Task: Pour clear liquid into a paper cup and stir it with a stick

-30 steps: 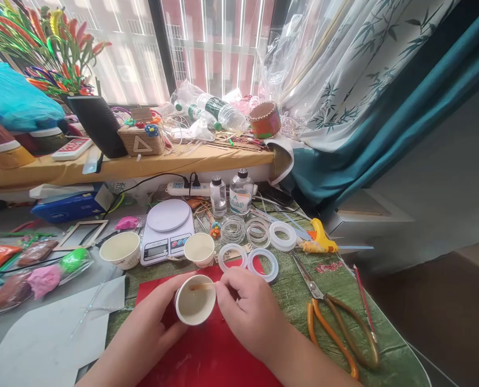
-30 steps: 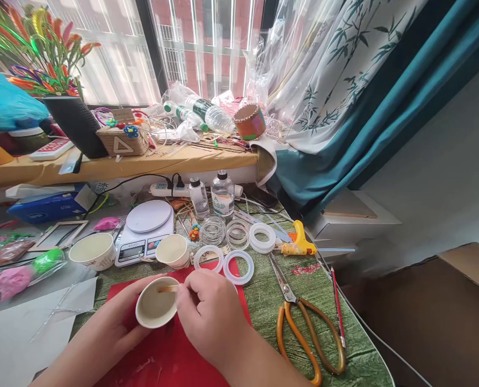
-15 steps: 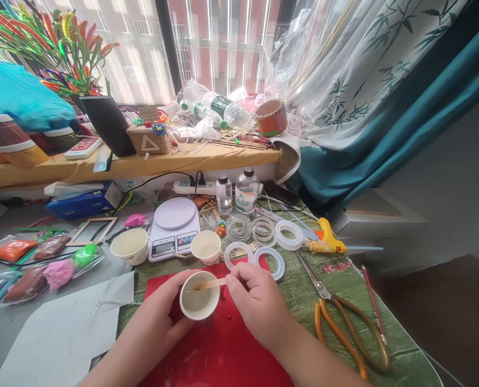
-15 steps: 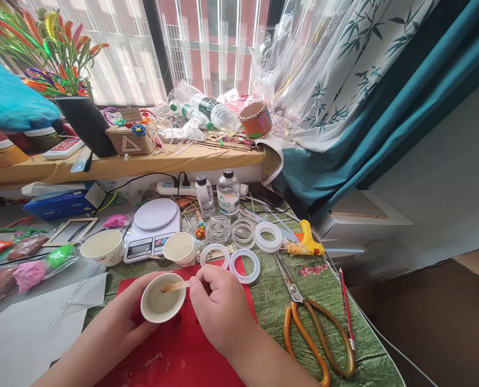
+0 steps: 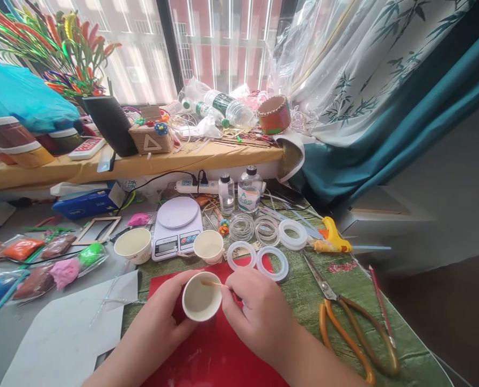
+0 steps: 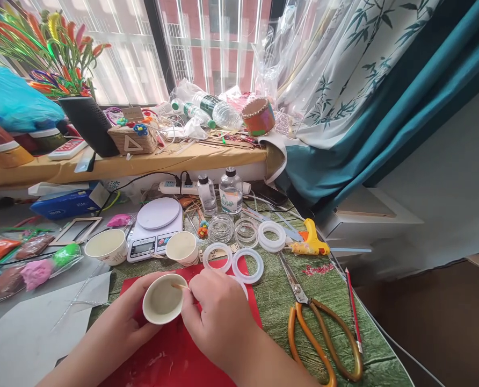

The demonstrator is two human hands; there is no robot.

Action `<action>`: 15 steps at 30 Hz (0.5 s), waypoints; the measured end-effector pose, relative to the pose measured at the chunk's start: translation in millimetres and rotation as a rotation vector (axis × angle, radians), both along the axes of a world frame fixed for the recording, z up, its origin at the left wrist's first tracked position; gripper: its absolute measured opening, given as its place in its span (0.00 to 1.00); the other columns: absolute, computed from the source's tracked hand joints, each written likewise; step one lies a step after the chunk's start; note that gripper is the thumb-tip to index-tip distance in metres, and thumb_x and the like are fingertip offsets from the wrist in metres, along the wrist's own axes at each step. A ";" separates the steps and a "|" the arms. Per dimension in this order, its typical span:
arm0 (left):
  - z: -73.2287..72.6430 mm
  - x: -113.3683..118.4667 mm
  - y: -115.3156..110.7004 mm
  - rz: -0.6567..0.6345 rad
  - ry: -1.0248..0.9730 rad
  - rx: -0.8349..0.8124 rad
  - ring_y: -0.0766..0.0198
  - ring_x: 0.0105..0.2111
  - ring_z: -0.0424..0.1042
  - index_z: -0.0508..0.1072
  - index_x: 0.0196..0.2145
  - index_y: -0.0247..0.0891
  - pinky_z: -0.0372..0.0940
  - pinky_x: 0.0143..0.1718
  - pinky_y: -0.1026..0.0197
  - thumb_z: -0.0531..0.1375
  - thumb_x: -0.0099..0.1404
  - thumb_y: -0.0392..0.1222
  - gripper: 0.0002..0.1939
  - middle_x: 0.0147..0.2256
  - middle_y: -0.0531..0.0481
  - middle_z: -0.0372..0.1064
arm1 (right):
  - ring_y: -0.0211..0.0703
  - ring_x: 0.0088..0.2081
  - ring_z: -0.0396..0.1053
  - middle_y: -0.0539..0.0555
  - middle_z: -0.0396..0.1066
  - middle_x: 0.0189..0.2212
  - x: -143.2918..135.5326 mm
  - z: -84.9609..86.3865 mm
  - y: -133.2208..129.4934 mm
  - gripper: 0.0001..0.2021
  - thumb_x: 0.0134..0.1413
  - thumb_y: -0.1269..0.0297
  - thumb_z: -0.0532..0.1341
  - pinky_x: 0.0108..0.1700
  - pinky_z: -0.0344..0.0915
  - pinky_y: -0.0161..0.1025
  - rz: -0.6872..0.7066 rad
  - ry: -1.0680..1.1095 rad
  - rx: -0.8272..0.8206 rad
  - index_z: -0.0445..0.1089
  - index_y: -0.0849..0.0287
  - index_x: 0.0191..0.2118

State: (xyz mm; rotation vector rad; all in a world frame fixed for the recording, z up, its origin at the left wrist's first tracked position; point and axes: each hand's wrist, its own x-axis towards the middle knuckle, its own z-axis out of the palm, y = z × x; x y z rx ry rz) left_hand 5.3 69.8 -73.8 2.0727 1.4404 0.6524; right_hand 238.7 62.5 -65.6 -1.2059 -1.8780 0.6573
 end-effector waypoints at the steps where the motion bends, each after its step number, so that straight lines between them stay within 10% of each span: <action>1: -1.3 -1.1 0.0 0.003 0.001 0.004 0.48 0.54 0.83 0.76 0.58 0.49 0.79 0.53 0.51 0.66 0.66 0.46 0.22 0.56 0.47 0.82 | 0.38 0.27 0.53 0.46 0.56 0.24 -1.3 -1.3 -0.2 0.17 0.68 0.67 0.57 0.31 0.47 0.39 0.021 -0.002 -0.026 0.51 0.55 0.27; 15: -15.5 -7.5 0.0 -0.018 -0.006 0.012 0.50 0.56 0.82 0.74 0.61 0.52 0.78 0.55 0.53 0.66 0.68 0.45 0.24 0.59 0.49 0.80 | 0.37 0.26 0.54 0.46 0.58 0.24 -2.6 -4.2 -0.6 0.17 0.69 0.66 0.56 0.30 0.46 0.39 0.027 -0.045 0.033 0.52 0.55 0.27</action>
